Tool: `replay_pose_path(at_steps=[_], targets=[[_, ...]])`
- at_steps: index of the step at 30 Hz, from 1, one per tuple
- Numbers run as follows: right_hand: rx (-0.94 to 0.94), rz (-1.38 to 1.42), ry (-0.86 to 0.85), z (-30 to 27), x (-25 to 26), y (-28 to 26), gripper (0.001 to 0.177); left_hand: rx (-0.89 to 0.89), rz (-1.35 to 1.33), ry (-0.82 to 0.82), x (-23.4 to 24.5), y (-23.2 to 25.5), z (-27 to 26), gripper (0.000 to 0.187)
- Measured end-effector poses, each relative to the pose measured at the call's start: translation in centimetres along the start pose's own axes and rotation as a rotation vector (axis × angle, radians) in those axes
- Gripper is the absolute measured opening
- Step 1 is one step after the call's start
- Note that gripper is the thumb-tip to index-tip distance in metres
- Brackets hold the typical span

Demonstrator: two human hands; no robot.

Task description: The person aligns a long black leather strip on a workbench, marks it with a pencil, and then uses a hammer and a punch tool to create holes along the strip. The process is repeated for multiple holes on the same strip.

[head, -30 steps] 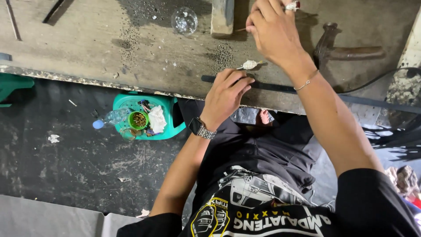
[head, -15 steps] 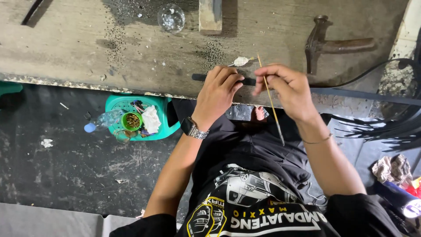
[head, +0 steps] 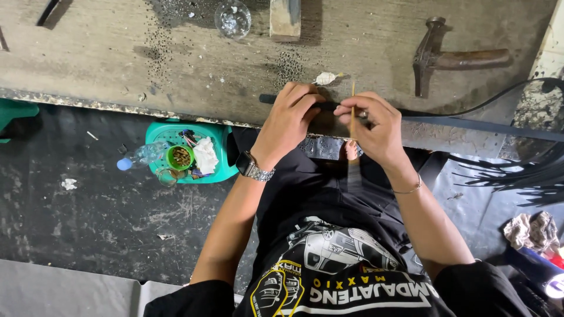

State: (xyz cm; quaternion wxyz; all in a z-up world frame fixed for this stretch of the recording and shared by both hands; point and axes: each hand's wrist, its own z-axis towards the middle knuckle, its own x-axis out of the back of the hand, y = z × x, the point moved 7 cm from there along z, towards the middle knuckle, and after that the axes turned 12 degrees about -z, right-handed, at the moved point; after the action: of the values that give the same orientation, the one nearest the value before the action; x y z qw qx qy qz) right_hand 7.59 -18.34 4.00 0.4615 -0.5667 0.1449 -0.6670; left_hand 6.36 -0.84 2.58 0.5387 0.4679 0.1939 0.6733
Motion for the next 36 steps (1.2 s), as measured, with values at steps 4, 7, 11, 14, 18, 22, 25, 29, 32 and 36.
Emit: replay_pose_path(at_steps=[4, 7, 11, 14, 18, 22, 25, 29, 32, 36], targets=[[0.01, 0.046, 0.022, 0.2, -0.1, -0.2, 0.032, -0.022, -0.02, 0.038, 0.2, 0.4, 0.2, 0.01], [0.044, 0.044, 0.067, 0.2, -0.8, 0.4, 0.037, -0.019, -0.019, 0.039, 0.2, 0.4, 0.2, 0.009], [0.146, -0.032, 0.048, 1.1, -2.4, -0.2, 0.037, -0.008, -0.002, 0.027, 0.0, 0.1, 0.1, 0.008], [0.188, -0.043, 0.086, 1.4, -3.2, 0.4, 0.026, -0.027, 0.021, 0.035, -0.1, 0.2, 0.1, 0.009], [0.205, -0.086, 0.06, 1.3, -3.8, 0.6, 0.024, -0.008, 0.008, 0.045, 0.0, 0.3, 0.1, 0.008], [0.24, -0.185, 0.064, 1.0, -4.1, 0.8, 0.024, -0.005, 0.028, 0.05, -0.1, 0.1, 0.1, 0.008], [0.259, -0.235, 0.063, 0.8, -4.2, 0.8, 0.025, 0.005, 0.033, 0.041, 0.0, 0.3, 0.2, 0.007], [0.301, -0.307, 0.04, 0.7, -4.4, 0.5, 0.029, 0.021, 0.062, 0.03, 0.0, 0.4, 0.2, 0.006], [0.322, -0.341, 0.032, 0.9, -4.7, -0.4, 0.025, 0.029, 0.062, 0.021, 0.1, 0.4, 0.2, 0.006], [0.2, -0.219, 0.055, 0.4, -4.0, 0.9, 0.025, 0.004, 0.064, 0.016, -0.2, 0.2, 0.0, 0.008]])
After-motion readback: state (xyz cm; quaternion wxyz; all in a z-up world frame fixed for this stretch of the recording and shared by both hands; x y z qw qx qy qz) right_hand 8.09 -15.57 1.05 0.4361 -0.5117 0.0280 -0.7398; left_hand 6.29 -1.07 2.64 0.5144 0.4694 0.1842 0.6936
